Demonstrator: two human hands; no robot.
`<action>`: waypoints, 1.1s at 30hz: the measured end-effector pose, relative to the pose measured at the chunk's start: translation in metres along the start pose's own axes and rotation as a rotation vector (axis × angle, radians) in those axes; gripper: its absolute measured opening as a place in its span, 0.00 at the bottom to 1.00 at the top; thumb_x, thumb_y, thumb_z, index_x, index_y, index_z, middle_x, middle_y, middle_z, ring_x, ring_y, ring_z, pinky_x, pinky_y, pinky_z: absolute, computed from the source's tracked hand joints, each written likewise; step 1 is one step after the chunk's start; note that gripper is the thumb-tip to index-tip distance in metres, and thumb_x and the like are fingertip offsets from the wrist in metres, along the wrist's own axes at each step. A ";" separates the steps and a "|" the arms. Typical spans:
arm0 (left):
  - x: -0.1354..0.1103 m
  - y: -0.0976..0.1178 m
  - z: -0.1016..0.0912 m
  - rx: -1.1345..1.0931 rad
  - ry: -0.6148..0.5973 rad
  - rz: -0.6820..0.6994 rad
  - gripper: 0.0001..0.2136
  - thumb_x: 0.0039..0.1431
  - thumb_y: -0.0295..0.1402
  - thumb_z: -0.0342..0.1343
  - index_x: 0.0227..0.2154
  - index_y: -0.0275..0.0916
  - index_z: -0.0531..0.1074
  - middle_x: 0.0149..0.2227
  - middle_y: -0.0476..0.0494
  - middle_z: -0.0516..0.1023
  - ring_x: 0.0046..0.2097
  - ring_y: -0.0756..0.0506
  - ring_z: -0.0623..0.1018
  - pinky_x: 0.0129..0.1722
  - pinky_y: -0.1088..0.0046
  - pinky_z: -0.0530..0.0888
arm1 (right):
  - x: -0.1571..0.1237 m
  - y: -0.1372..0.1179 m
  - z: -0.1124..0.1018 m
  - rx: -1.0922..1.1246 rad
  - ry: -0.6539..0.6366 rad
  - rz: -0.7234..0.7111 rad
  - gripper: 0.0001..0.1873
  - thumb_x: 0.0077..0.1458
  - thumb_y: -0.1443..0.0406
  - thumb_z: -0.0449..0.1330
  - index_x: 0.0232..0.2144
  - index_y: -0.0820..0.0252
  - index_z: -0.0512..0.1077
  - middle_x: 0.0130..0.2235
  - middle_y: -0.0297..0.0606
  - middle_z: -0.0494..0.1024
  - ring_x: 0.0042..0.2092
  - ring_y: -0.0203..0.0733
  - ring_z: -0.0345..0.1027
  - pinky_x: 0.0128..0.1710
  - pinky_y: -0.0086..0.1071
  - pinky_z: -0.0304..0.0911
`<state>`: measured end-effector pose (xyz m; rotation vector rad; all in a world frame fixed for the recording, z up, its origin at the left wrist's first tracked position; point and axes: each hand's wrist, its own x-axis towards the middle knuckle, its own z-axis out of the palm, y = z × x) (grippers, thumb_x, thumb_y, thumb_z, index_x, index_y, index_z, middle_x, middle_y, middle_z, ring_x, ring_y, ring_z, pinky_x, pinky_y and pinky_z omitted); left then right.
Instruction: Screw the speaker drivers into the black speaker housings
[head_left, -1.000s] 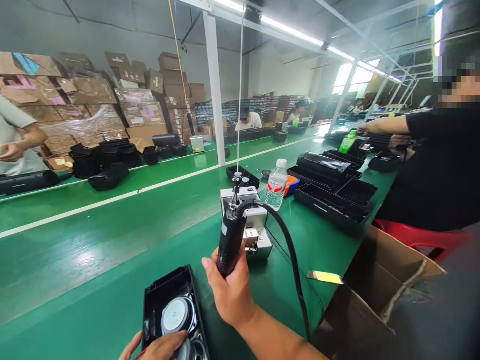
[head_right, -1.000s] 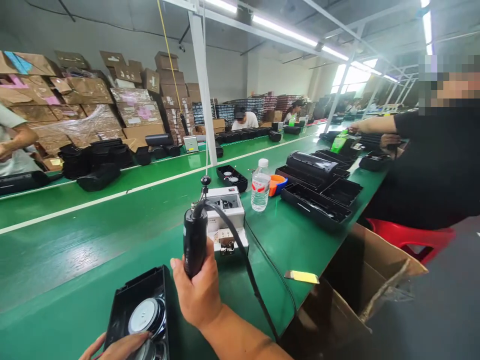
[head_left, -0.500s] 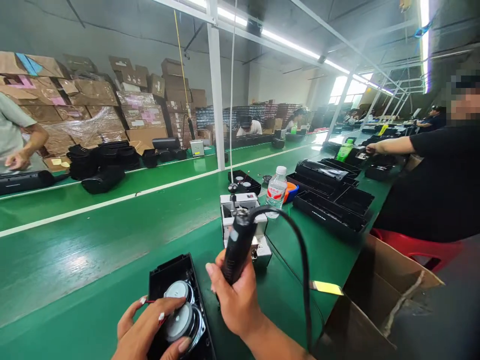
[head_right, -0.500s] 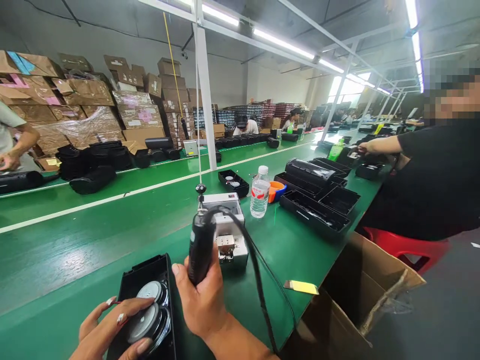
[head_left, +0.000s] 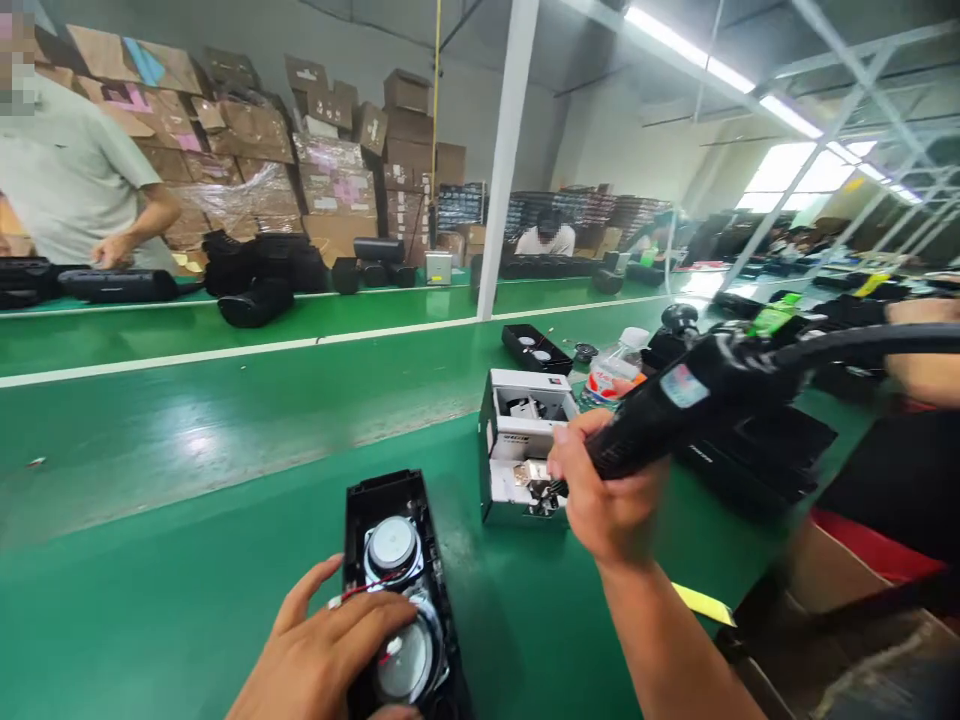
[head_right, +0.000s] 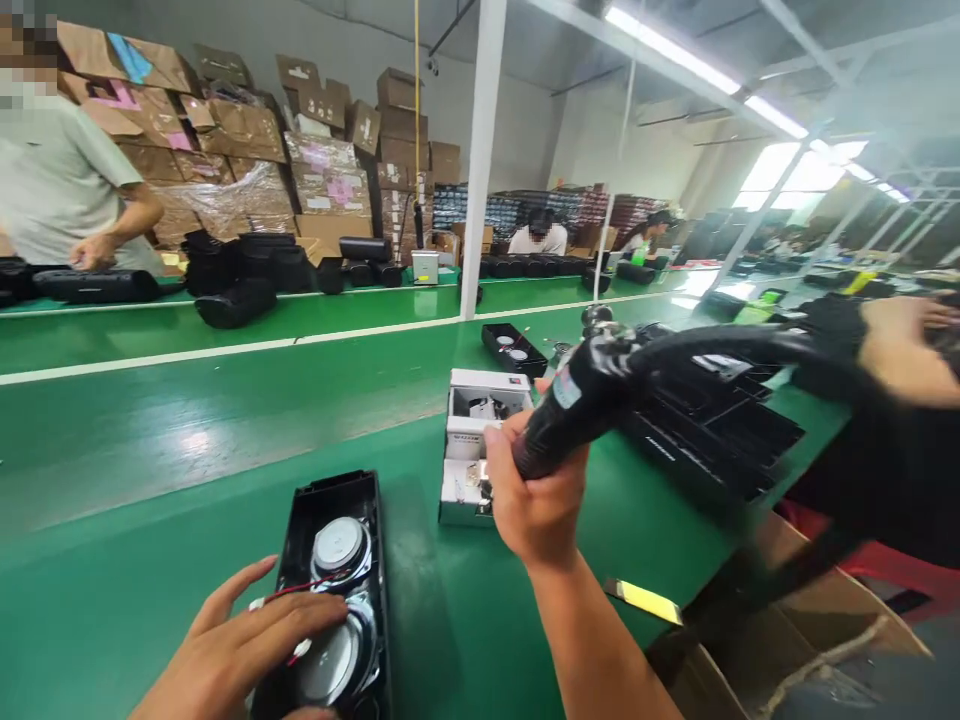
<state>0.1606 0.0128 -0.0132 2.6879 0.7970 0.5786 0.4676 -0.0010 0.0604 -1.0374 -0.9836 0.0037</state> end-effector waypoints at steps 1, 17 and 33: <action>0.006 0.007 -0.008 -0.011 -0.070 -0.054 0.30 0.48 0.30 0.74 0.55 0.55 0.76 0.52 0.53 0.86 0.51 0.33 0.87 0.73 0.33 0.61 | -0.004 0.000 0.000 -0.008 0.000 0.016 0.21 0.61 0.64 0.71 0.50 0.55 0.65 0.31 0.25 0.73 0.25 0.37 0.68 0.31 0.34 0.69; 0.003 0.013 0.002 -0.089 -0.070 -0.121 0.35 0.41 0.19 0.61 0.56 0.48 0.71 0.54 0.45 0.85 0.55 0.36 0.85 0.77 0.36 0.52 | -0.071 -0.053 0.049 0.535 -0.265 0.269 0.30 0.75 0.65 0.64 0.70 0.39 0.56 0.34 0.28 0.70 0.26 0.35 0.65 0.26 0.31 0.69; 0.005 0.013 -0.005 -0.088 -0.152 -0.084 0.35 0.47 0.20 0.58 0.60 0.49 0.65 0.56 0.48 0.83 0.57 0.39 0.84 0.77 0.38 0.53 | -0.096 -0.021 0.051 0.371 -0.386 0.325 0.18 0.72 0.65 0.64 0.60 0.52 0.68 0.35 0.33 0.71 0.33 0.42 0.70 0.27 0.34 0.70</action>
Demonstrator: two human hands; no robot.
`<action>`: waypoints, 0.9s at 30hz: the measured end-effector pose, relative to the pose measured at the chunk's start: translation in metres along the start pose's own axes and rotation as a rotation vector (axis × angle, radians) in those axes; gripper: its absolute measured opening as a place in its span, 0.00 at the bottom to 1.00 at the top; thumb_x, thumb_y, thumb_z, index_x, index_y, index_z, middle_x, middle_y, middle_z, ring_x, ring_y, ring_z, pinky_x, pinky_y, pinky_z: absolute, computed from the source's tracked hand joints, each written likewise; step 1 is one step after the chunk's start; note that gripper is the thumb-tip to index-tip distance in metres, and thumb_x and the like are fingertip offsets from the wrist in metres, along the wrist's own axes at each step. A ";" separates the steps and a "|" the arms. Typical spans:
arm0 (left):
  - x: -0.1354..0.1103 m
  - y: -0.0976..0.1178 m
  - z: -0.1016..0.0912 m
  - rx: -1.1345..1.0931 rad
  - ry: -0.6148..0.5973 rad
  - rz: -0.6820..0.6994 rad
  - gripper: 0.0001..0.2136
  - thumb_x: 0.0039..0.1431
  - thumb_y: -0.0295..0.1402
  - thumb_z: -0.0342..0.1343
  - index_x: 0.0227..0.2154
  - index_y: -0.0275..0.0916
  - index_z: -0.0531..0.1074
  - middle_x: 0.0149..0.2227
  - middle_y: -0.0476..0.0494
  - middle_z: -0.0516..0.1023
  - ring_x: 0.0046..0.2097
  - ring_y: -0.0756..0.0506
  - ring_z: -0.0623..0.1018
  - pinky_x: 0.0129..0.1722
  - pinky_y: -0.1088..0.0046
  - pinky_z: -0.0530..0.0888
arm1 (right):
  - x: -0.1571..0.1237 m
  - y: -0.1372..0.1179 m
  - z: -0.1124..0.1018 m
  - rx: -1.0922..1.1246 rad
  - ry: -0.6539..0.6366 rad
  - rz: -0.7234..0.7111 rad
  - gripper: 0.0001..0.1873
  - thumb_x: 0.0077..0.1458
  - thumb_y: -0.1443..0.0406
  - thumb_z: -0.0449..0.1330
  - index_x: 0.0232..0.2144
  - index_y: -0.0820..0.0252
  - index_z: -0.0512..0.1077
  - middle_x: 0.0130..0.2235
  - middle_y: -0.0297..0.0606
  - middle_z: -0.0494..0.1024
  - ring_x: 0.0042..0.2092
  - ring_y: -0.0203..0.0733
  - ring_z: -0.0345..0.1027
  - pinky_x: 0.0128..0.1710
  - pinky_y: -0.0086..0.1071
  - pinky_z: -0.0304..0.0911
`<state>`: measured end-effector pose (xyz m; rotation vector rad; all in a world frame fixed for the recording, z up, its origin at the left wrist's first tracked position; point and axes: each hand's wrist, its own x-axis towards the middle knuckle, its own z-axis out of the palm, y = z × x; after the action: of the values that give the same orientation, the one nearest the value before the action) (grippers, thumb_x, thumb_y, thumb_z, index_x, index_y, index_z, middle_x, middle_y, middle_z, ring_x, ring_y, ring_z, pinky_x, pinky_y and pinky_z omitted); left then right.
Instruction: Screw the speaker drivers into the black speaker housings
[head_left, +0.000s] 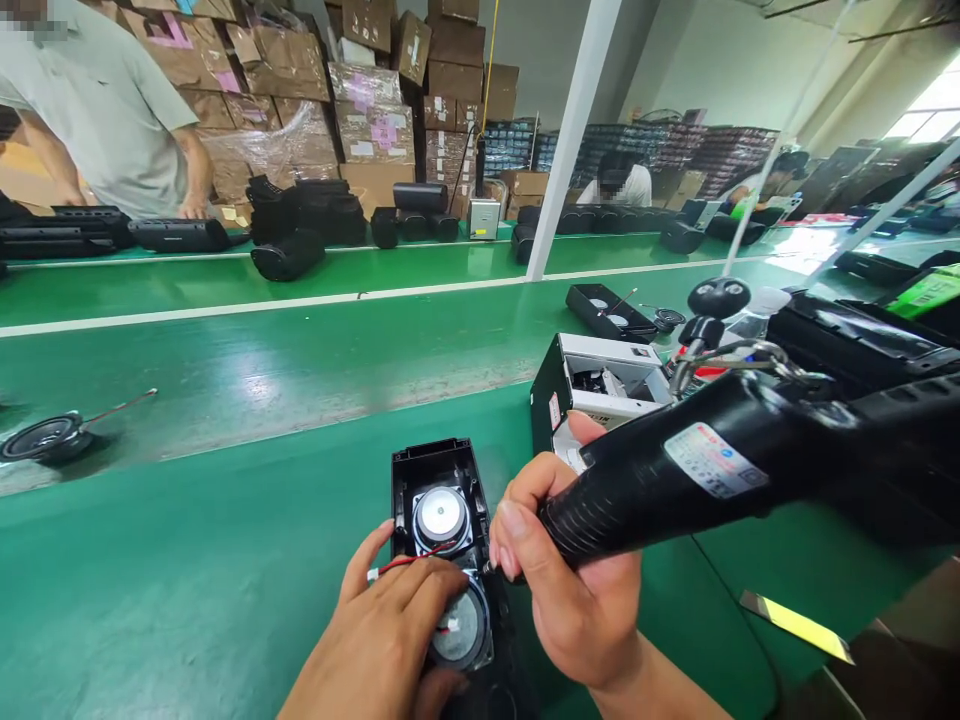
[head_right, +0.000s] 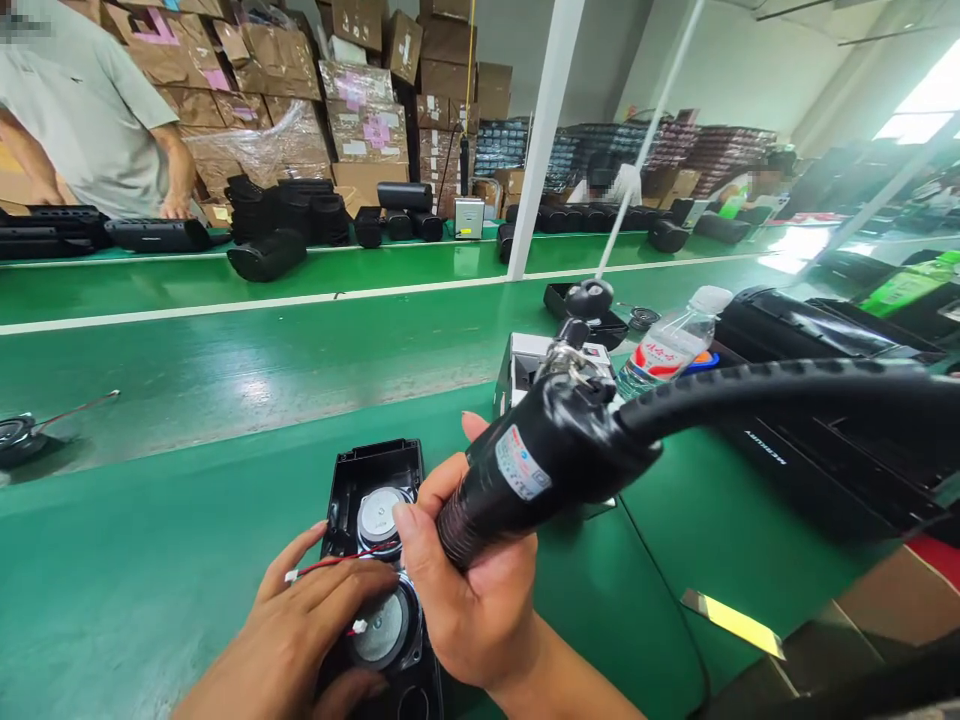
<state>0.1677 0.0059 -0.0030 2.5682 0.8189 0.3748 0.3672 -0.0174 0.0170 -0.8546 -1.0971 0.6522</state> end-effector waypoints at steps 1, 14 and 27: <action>0.000 0.000 0.000 0.009 0.012 0.012 0.35 0.47 0.20 0.58 0.60 0.49 0.65 0.56 0.48 0.83 0.57 0.39 0.84 0.77 0.39 0.53 | 0.000 0.001 0.000 -0.008 0.001 -0.002 0.13 0.72 0.64 0.64 0.56 0.53 0.71 0.35 0.34 0.71 0.33 0.42 0.69 0.26 0.33 0.70; -0.003 0.006 -0.002 -0.037 0.019 -0.041 0.31 0.54 0.22 0.58 0.59 0.54 0.66 0.57 0.53 0.83 0.58 0.37 0.83 0.73 0.28 0.58 | 0.004 0.005 0.006 0.050 -0.123 0.038 0.17 0.69 0.69 0.64 0.56 0.50 0.68 0.35 0.30 0.70 0.28 0.36 0.66 0.27 0.31 0.69; -0.001 0.010 -0.003 -0.022 0.021 -0.074 0.30 0.52 0.22 0.58 0.57 0.54 0.69 0.57 0.55 0.83 0.60 0.39 0.82 0.75 0.32 0.58 | 0.012 0.000 0.013 0.119 -0.229 0.028 0.26 0.62 0.75 0.64 0.55 0.45 0.65 0.34 0.23 0.71 0.33 0.33 0.67 0.36 0.27 0.69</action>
<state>0.1705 -0.0012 0.0043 2.5092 0.9093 0.3872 0.3591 -0.0043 0.0256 -0.7062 -1.2395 0.8459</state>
